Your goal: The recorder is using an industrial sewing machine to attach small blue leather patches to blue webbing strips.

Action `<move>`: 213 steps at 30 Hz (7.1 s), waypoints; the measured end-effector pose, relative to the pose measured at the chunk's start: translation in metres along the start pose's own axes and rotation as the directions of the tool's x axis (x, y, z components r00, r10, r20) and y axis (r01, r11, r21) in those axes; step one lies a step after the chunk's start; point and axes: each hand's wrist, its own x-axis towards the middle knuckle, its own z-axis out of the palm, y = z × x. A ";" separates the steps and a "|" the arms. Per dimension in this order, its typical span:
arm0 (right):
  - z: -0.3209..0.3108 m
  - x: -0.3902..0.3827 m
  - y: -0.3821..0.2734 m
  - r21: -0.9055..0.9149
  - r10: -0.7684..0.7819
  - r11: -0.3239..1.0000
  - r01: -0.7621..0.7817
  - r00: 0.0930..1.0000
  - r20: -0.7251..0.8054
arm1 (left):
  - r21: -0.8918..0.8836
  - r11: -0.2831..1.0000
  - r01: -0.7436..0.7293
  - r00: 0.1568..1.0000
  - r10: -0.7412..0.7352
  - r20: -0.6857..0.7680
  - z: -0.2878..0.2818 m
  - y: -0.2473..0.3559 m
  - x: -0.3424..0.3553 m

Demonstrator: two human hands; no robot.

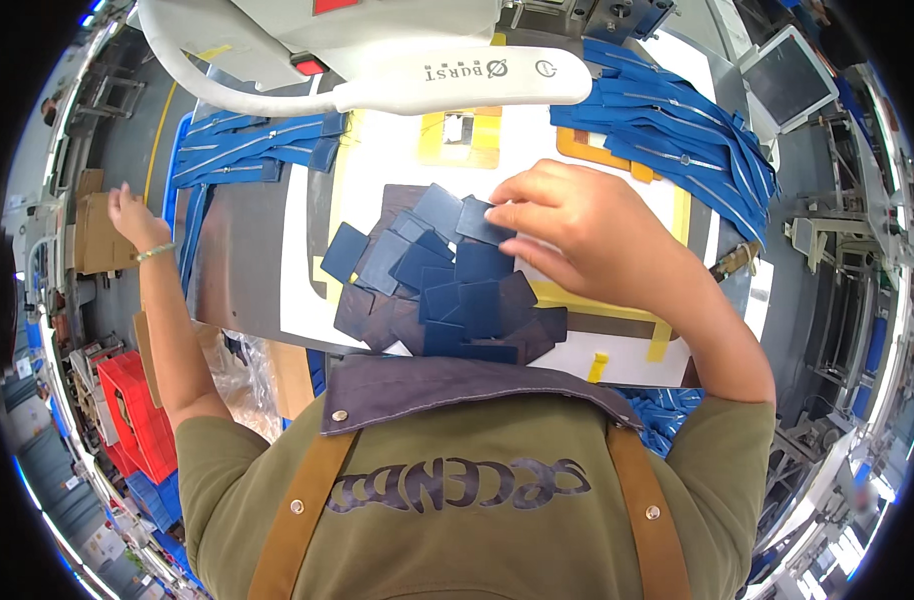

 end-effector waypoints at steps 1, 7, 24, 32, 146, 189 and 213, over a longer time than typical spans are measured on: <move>-0.001 -0.002 -0.004 -0.010 0.036 0.999 -0.036 0.999 0.005 | 0.117 0.936 -0.331 0.938 0.313 0.151 0.023 0.020 -0.033; 0.013 -0.008 -0.033 -0.003 -0.072 0.997 0.073 0.991 0.115 | -0.439 0.664 -0.605 -0.136 0.457 0.879 0.030 0.154 -0.236; 0.048 -0.020 -0.014 0.069 -0.004 0.998 0.006 0.999 -0.033 | -0.425 0.746 -0.512 -0.259 0.337 0.905 0.062 0.164 -0.330; 0.026 -0.026 0.005 0.383 0.072 0.923 -0.027 0.992 -0.103 | -0.449 0.861 -0.240 -0.281 0.381 0.881 0.068 0.170 -0.329; 0.047 0.030 0.062 -0.288 -0.186 0.955 0.077 0.909 -0.372 | -0.669 0.241 -0.703 -0.359 0.692 0.626 0.169 0.160 -0.285; 0.047 0.034 0.076 -0.143 -0.146 0.984 0.103 0.931 -0.334 | -0.676 0.396 -0.621 -0.284 0.691 0.665 0.172 0.156 -0.291; -0.053 -0.042 0.136 -0.344 0.188 0.875 -0.340 0.895 -0.405 | -0.664 0.391 -0.638 -0.287 0.679 0.676 0.167 0.150 -0.286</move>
